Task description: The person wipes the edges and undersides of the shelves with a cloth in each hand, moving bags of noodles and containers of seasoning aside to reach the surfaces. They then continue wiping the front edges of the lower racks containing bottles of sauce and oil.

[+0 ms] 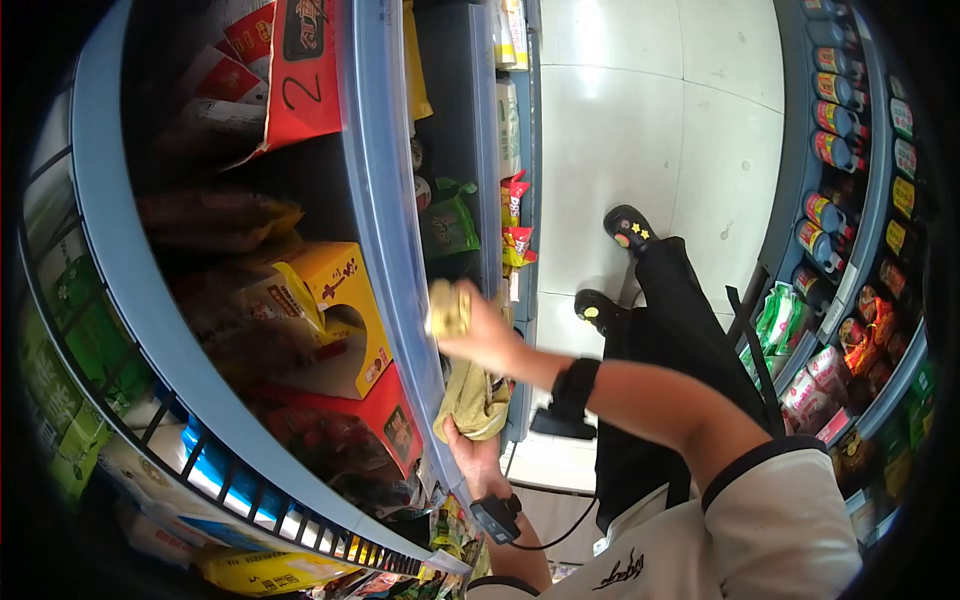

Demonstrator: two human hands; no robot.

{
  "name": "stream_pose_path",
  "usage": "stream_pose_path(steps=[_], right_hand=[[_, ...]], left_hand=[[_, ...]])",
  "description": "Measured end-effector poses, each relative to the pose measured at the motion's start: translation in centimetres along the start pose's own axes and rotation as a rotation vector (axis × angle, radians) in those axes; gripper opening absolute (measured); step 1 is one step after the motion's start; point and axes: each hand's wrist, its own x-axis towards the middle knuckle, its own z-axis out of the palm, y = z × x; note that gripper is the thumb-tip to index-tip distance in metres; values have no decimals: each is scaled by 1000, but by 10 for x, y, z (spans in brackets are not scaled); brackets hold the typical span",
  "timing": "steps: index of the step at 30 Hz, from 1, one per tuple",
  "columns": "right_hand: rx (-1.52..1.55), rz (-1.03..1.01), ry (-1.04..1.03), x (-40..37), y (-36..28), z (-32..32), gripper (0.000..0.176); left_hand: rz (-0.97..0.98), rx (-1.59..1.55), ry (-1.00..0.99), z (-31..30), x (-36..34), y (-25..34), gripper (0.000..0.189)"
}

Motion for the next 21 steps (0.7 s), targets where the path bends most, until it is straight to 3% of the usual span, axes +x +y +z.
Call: stream_pose_path(steps=[5,9,16,21], right_hand=[[461,124,127,-35,-41,3,46],[425,-39,82,9,-67,-1,37],[250,-109,161,19,-69,1,36],[278,-52,156,21,-66,-4,37]], left_hand=[[-23,-33,172,5,-6,1,52],[61,8,137,10,-6,-9,50],[28,16,-24,0,-6,-8,47],[-21,-56,-11,-2,-4,-10,47]])
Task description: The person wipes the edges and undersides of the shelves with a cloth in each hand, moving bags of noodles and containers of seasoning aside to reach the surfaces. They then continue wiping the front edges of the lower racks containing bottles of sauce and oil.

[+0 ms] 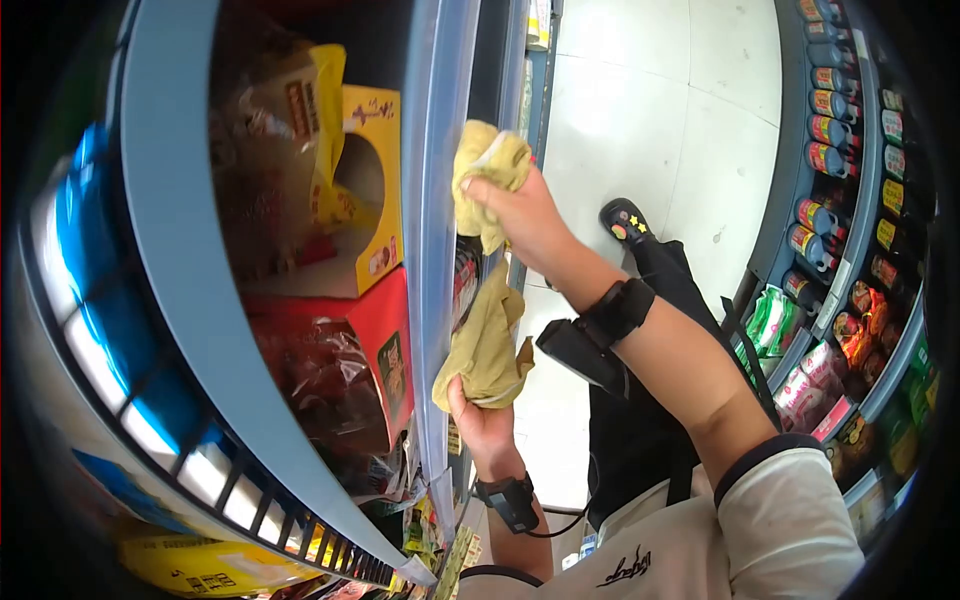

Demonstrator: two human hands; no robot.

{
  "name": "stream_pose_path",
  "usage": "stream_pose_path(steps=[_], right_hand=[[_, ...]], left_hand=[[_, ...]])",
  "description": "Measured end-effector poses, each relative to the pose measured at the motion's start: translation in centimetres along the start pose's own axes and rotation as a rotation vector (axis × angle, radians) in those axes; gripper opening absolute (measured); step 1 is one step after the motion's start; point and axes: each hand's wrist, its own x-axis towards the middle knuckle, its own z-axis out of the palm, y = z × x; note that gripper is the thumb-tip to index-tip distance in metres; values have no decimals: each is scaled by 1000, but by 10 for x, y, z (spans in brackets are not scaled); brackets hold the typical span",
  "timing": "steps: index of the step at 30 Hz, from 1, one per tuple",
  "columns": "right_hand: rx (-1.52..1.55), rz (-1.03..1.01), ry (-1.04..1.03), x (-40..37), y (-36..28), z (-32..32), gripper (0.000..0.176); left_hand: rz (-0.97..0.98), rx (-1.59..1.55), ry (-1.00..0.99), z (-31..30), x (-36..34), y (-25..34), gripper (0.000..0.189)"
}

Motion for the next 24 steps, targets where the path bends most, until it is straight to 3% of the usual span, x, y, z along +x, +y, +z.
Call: stream_pose_path(steps=[2,14,24], right_hand=[[129,15,-84,-5,0,-1,38],[122,-117,1,-33,36,4,32],[-50,-116,-4,-77,69,4,37]], left_hand=[[-22,5,-188,-5,1,1,47],[-170,28,-264,-18,8,13,41],[-166,135,-414,-20,16,13,44]])
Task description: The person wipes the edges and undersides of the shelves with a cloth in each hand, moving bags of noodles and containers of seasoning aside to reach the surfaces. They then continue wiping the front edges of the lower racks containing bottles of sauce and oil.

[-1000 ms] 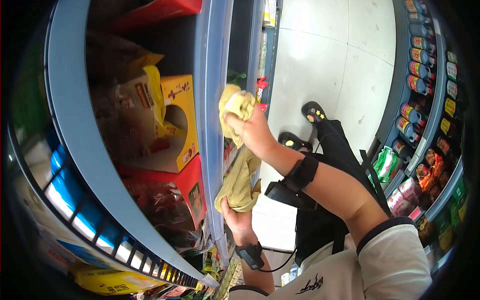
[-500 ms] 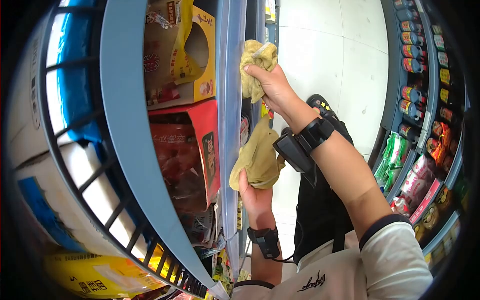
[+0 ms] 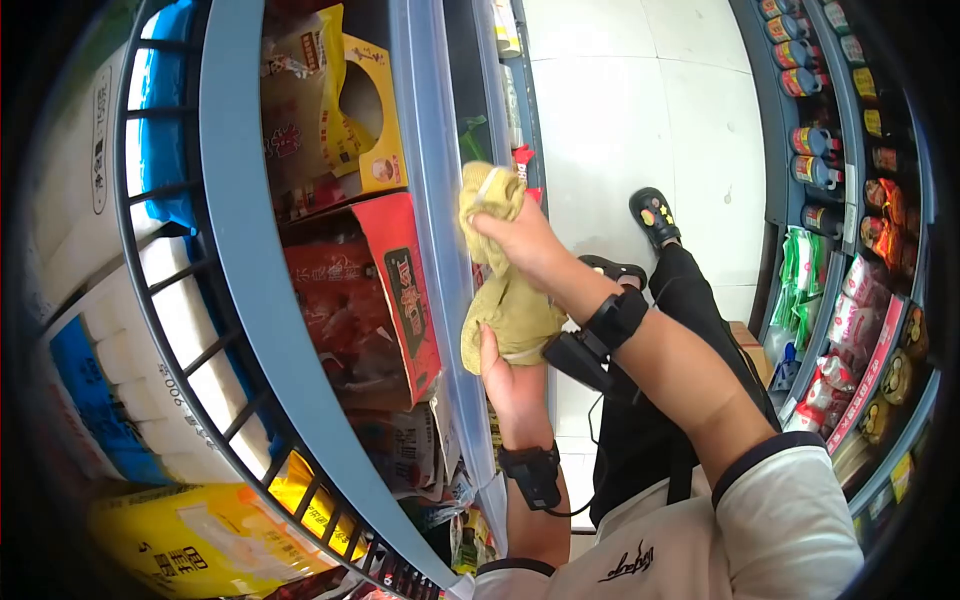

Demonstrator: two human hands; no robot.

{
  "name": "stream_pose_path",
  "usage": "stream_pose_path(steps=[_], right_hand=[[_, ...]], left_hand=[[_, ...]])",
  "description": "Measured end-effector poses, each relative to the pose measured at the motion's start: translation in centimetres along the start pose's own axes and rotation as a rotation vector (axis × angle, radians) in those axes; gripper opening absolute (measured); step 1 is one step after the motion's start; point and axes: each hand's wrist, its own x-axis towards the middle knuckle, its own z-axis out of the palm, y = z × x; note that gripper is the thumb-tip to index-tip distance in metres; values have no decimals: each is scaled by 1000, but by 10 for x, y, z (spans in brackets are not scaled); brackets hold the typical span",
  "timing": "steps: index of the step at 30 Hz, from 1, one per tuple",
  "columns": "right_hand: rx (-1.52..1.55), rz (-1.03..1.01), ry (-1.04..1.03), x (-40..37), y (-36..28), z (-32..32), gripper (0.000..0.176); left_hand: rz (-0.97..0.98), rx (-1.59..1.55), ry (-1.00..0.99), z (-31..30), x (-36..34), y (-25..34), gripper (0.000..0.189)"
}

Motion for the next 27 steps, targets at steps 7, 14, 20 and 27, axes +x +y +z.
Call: stream_pose_path(steps=[7,14,20,27], right_hand=[[-111,3,-60,-47,38,-7,42],[84,192,69,-84,28,-26,43],[1,121,-67,-51,24,1,45],[-43,201,-89,-74,36,-2,39]], left_hand=[[-5,-15,223,-10,0,1,42],[101,27,102,-19,-15,-3,37],[73,100,40,-25,-24,-2,39],[26,26,166,-34,-27,-4,41]])
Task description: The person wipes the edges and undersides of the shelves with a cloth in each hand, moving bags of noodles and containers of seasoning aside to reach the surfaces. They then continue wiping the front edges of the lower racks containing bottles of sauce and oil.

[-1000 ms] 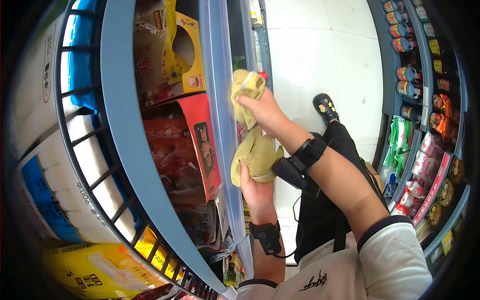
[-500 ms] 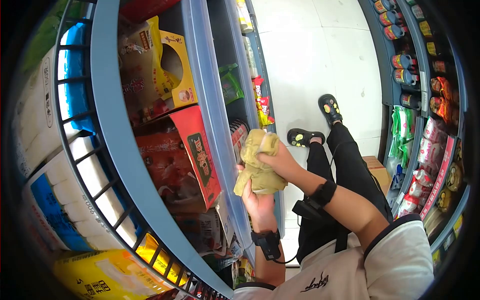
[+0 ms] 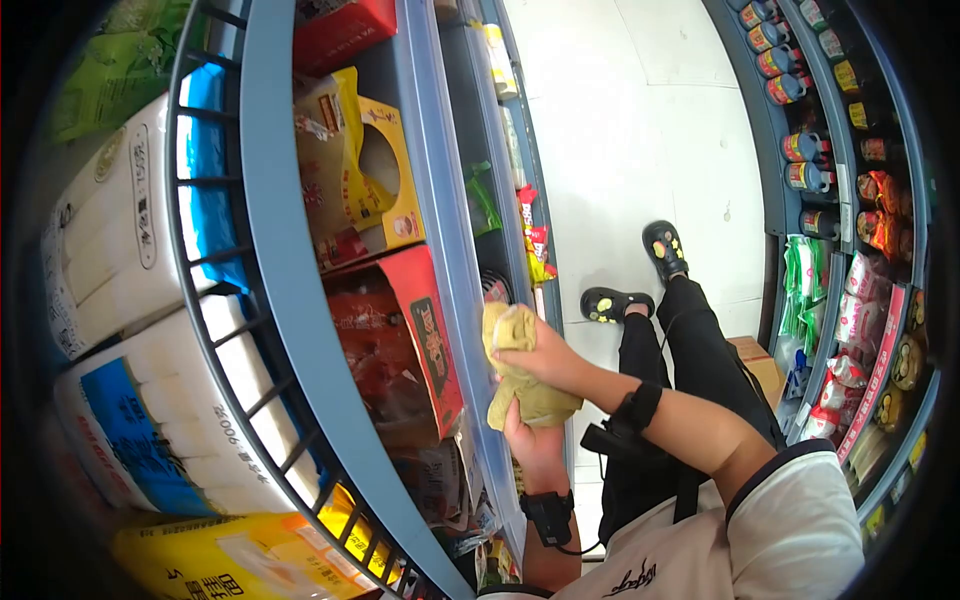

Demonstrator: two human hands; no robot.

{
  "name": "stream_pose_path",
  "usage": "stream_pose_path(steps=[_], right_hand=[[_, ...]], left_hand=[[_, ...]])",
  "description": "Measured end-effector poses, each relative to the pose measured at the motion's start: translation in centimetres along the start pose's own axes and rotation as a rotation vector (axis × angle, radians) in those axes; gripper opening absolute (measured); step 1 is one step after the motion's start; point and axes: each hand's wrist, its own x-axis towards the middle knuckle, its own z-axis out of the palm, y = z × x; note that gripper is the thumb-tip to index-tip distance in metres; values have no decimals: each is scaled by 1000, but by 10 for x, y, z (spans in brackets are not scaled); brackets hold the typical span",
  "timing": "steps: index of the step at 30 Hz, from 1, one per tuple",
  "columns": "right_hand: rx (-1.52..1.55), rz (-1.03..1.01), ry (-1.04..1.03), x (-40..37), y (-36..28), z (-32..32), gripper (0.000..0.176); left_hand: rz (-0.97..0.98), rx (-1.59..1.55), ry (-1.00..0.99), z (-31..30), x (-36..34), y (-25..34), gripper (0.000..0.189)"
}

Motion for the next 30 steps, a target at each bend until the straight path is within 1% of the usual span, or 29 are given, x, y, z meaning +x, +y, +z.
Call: stream_pose_path(steps=[1,2,3,5,6,7,9,10,12,13,15,16,17,19,20,22,23,24,26,28,29,30], right_hand=[[55,68,-18,-1,2,0,39],[58,18,-45,-2,0,2,40],[56,10,-49,-2,-3,4,40],[183,36,-39,-3,-13,8,43],[168,74,-39,0,-17,7,47],[169,68,-40,2,-19,9,47],[-86,-47,158,9,-21,15,53],[-85,-52,159,16,-22,14,53],[68,-166,110,34,-26,11,56],[73,-171,111,45,-28,10,56],[41,-404,129,71,-47,13,55],[67,-417,165,82,-57,14,51],[73,-484,204,98,-64,14,51],[36,-573,277,135,-83,11,51],[44,-572,280,151,-99,8,51],[-143,-732,333,180,-136,1,50],[-133,-726,336,197,-151,-2,50],[-135,-759,348,215,-168,-7,51],[-138,-788,351,255,-203,-15,51],[25,-765,302,295,-236,-22,53],[31,-754,307,309,-252,-26,53],[-81,-797,338,320,-267,-29,54]], left_hand=[[1,-1,-10,-2,0,0,41],[-1,11,-27,-3,0,0,41],[-2,23,-43,-4,-1,0,41],[-9,32,-61,-2,-3,2,41],[-21,35,-71,-2,-4,2,41],[-20,39,-77,-2,-5,1,41],[206,524,-96,-4,-8,-3,40],[206,526,-101,-4,-7,-2,40],[37,69,-103,0,-5,1,39],[38,75,-106,-1,-5,1,39],[66,112,-16,-2,-6,0,40],[4,64,72,0,-6,2,40],[6,73,75,-1,-7,3,40],[33,373,122,-3,-8,3,41],[-33,162,218,5,-7,4,45],[-60,138,189,14,-7,7,44],[-88,105,158,18,-8,9,43],[-59,147,363,27,-9,8,47],[-42,125,373,33,-9,10,50],[-22,95,388,28,-4,6,53],[0,-137,432,17,1,6,51],[21,-360,473,6,1,10,50]])
